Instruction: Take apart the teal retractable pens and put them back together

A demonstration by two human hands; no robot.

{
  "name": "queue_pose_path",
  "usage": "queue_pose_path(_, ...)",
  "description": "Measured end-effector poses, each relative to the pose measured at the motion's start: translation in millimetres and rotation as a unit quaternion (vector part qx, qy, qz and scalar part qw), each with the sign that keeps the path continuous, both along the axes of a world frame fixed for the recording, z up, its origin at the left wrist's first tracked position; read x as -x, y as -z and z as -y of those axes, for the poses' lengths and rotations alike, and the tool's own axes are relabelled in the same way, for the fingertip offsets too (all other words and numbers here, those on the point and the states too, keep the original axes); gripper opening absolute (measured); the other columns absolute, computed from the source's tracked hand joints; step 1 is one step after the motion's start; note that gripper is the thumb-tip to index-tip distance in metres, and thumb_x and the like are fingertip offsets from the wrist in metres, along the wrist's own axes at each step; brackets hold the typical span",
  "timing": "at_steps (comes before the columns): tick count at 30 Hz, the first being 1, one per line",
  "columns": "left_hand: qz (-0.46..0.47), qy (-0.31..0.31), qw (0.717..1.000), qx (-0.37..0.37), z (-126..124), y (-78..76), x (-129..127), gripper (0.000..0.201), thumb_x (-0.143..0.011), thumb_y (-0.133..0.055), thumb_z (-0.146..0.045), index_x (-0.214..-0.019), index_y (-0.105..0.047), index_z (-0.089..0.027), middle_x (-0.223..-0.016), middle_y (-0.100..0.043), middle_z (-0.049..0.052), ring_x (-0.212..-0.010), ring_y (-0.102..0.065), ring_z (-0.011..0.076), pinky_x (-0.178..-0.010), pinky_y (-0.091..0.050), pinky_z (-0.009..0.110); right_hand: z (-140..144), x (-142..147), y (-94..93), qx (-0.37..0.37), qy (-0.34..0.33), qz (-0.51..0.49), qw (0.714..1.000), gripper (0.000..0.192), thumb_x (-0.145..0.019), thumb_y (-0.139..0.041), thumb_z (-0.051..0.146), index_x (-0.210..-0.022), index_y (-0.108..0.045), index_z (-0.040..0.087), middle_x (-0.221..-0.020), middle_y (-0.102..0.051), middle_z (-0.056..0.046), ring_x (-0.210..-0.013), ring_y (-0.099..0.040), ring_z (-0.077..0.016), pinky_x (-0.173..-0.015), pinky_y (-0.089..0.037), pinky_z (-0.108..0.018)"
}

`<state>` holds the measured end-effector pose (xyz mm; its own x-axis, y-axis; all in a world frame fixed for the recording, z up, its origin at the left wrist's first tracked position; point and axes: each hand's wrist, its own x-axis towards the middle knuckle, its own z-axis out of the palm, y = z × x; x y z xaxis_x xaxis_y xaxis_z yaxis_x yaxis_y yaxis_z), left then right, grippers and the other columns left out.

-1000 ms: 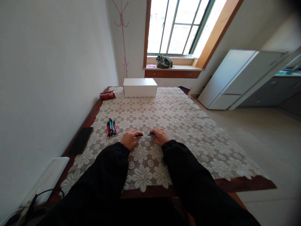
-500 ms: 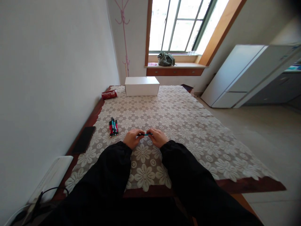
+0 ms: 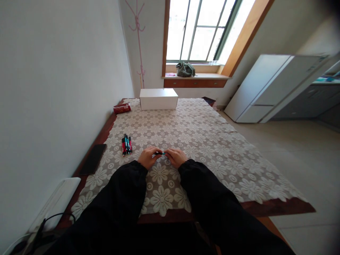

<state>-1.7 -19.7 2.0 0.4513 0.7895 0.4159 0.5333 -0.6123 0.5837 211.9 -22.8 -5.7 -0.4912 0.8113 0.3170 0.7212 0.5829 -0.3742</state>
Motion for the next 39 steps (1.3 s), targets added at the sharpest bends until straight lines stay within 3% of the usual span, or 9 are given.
queue_pose_path(4,0.008,0.0,1.0,-0.004,-0.5,0.9,-0.4,0.013,-0.084,-0.066,-0.022,-0.096,-0.069,-0.022,-0.094,-0.071,0.003,-0.089,-0.065,0.0172,-0.084,-0.052,0.031,0.6,-0.2,-0.3,0.007,0.007,0.008,1.0,0.019,-0.093,-0.056,0.031,-0.109,-0.059,0.023,-0.093,-0.069,-0.003,-0.085,-0.064,-0.0178,-0.074,-0.043,-0.027)
queue_pose_path(9,0.02,0.005,1.0,-0.002,-0.5,0.8,-0.8,0.011,-0.083,-0.066,-0.021,-0.094,-0.069,-0.022,-0.092,-0.071,0.002,-0.087,-0.065,0.0174,-0.082,-0.052,0.03,0.1,-0.6,1.0,-0.018,0.005,0.019,1.0,0.018,-0.098,-0.047,0.032,-0.101,-0.062,0.023,-0.095,-0.068,-0.004,-0.083,-0.063,-0.0172,-0.073,-0.042,-0.027)
queue_pose_path(14,0.019,0.009,1.0,-0.001,-0.4,-0.5,-0.4,0.011,-0.084,-0.065,-0.021,-0.094,-0.069,-0.021,-0.092,-0.071,0.004,-0.088,-0.064,0.0182,-0.082,-0.051,0.031,0.8,-0.6,0.2,-0.015,-0.001,0.005,1.0,0.021,-0.094,-0.053,0.031,-0.113,-0.059,0.023,-0.099,-0.068,-0.004,-0.087,-0.063,-0.0181,-0.076,-0.044,-0.027)
queue_pose_path(19,0.021,0.006,1.0,0.0,-0.3,-0.6,-0.6,0.01,-0.084,-0.065,-0.021,-0.093,-0.069,-0.021,-0.092,-0.071,0.004,-0.088,-0.064,0.018,-0.082,-0.05,0.031,1.8,-0.2,-0.3,-0.027,0.004,0.013,1.0,0.017,-0.097,-0.047,0.03,-0.101,-0.062,0.023,-0.095,-0.068,-0.004,-0.084,-0.063,-0.0172,-0.074,-0.043,-0.027)
queue_pose_path(24,0.02,0.008,1.0,-0.003,-1.4,0.3,-0.3,0.011,-0.084,-0.065,-0.021,-0.094,-0.069,-0.021,-0.093,-0.07,0.004,-0.089,-0.064,0.0184,-0.083,-0.05,0.032,1.3,-0.6,1.2,-0.027,0.009,-0.016,0.999,0.02,-0.093,-0.056,0.034,-0.109,-0.059,0.023,-0.096,-0.068,-0.004,-0.084,-0.063,-0.0174,-0.074,-0.043,-0.027)
queue_pose_path(29,0.019,0.007,1.0,-0.004,-2.3,1.9,0.4,0.012,-0.084,-0.065,-0.021,-0.095,-0.069,-0.021,-0.093,-0.07,0.004,-0.088,-0.064,0.0178,-0.082,-0.051,0.032,-0.8,-1.6,3.5,-0.036,0.003,-0.011,0.999,0.014,-0.096,-0.05,0.03,-0.096,-0.061,0.022,-0.091,-0.067,-0.004,-0.082,-0.062,-0.0168,-0.073,-0.042,-0.026)
queue_pose_path(35,0.025,0.011,1.0,-0.004,-2.5,3.0,0.3,0.015,-0.083,-0.066,-0.021,-0.098,-0.068,-0.022,-0.096,-0.07,0.004,-0.089,-0.065,0.0182,-0.082,-0.052,0.032,-1.3,-1.5,5.1,-0.038,0.009,-0.022,0.999,0.018,-0.092,-0.058,0.035,-0.105,-0.06,0.022,-0.094,-0.067,-0.004,-0.086,-0.062,-0.0179,-0.075,-0.043,-0.027)
queue_pose_path(39,0.023,0.008,1.0,-0.001,-2.0,3.3,0.3,0.014,-0.084,-0.066,-0.023,-0.097,-0.068,-0.022,-0.097,-0.07,0.004,-0.089,-0.065,0.018,-0.082,-0.053,0.032,-2.1,-1.9,5.5,-0.044,-0.001,-0.019,0.999,0.012,-0.095,-0.052,0.03,-0.096,-0.061,0.022,-0.092,-0.068,-0.004,-0.086,-0.062,-0.0175,-0.076,-0.043,-0.027)
